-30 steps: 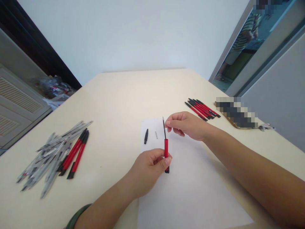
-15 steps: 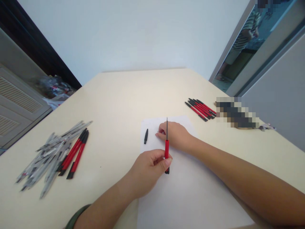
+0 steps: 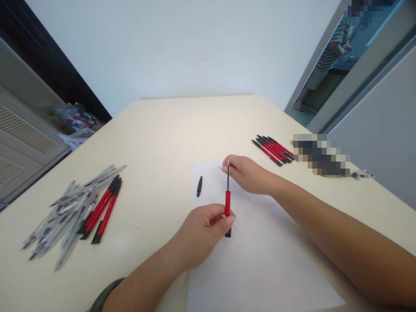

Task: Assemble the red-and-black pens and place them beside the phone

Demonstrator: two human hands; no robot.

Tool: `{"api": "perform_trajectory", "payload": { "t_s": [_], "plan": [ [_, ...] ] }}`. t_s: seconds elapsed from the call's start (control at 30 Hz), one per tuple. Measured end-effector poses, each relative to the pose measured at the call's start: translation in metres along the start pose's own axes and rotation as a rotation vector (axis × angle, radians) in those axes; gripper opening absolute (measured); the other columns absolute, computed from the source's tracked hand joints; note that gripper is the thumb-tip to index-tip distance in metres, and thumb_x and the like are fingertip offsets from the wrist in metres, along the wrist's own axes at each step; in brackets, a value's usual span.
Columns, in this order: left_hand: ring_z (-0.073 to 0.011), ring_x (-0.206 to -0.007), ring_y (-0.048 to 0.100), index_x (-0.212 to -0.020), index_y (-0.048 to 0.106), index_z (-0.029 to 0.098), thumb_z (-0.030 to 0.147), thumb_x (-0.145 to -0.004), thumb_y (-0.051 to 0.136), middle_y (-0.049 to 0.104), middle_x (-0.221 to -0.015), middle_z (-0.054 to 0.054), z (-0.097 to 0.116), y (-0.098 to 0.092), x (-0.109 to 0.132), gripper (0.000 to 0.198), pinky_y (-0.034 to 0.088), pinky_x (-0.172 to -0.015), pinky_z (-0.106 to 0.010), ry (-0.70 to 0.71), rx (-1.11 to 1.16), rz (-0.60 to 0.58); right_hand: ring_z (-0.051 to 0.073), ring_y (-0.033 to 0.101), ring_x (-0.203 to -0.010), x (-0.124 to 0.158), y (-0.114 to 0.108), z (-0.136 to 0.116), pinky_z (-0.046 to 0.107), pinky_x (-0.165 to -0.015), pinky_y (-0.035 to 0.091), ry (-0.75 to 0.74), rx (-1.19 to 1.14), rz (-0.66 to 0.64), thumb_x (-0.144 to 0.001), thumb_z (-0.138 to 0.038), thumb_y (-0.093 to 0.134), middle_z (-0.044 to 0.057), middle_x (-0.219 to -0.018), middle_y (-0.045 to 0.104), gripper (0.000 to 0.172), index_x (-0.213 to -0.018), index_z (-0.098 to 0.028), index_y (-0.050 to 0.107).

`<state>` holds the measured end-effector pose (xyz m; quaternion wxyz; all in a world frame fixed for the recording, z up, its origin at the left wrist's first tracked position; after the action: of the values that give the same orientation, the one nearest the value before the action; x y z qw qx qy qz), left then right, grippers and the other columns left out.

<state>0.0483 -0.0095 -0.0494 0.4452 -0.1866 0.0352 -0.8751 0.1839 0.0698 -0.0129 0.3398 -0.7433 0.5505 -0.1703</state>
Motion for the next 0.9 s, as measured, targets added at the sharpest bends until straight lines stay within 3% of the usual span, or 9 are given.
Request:
{"api": "perform_trajectory", "payload": {
  "t_s": [0.13, 0.23, 0.9],
  "plan": [
    [-0.0093, -0.057, 0.038, -0.086, 0.058, 0.018, 0.042, -0.079, 0.044, 0.047, -0.063, 0.003, 0.000, 0.000, 0.000, 0.029, 0.030, -0.054, -0.022, 0.006, -0.005, -0.004, 0.007, 0.034, -0.050, 0.001, -0.011, -0.013, 0.020, -0.043, 0.026, 0.045, -0.801, 0.048, -0.080, -0.034, 0.043, -0.003, -0.064, 0.037, 0.018, -0.070, -0.018, 0.039],
    [-0.0091, -0.056, 0.037, -0.087, 0.058, 0.018, 0.043, -0.079, 0.044, 0.047, -0.062, 0.003, 0.000, 0.000, 0.000, 0.030, 0.029, -0.052, -0.022, 0.000, 0.002, -0.004, 0.005, 0.032, -0.051, 0.005, -0.012, -0.024, 0.018, -0.042, 0.023, 0.047, -1.059, 0.020, -0.077, -0.033, 0.050, -0.002, -0.069, 0.037, 0.019, -0.071, -0.017, 0.041],
    [-0.0111, -0.058, 0.043, -0.087, 0.059, 0.017, 0.043, -0.077, 0.044, 0.051, -0.063, 0.001, 0.002, -0.001, -0.001, 0.031, 0.034, -0.055, -0.023, 0.010, -0.002, 0.018, 0.005, 0.032, -0.051, 0.005, -0.005, -0.022, 0.018, -0.041, 0.023, 0.088, -1.141, -0.016, -0.077, -0.031, 0.051, -0.003, -0.066, 0.039, 0.018, -0.069, -0.016, 0.044]
  ]
}}
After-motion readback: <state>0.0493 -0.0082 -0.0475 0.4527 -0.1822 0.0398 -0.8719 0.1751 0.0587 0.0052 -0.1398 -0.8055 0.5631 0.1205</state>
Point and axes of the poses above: each hand's wrist, its own x-axis away from the middle knuckle, its own y-axis out of the palm, z = x × y, the point moved 4 cm from there along -x, towards the middle knuckle
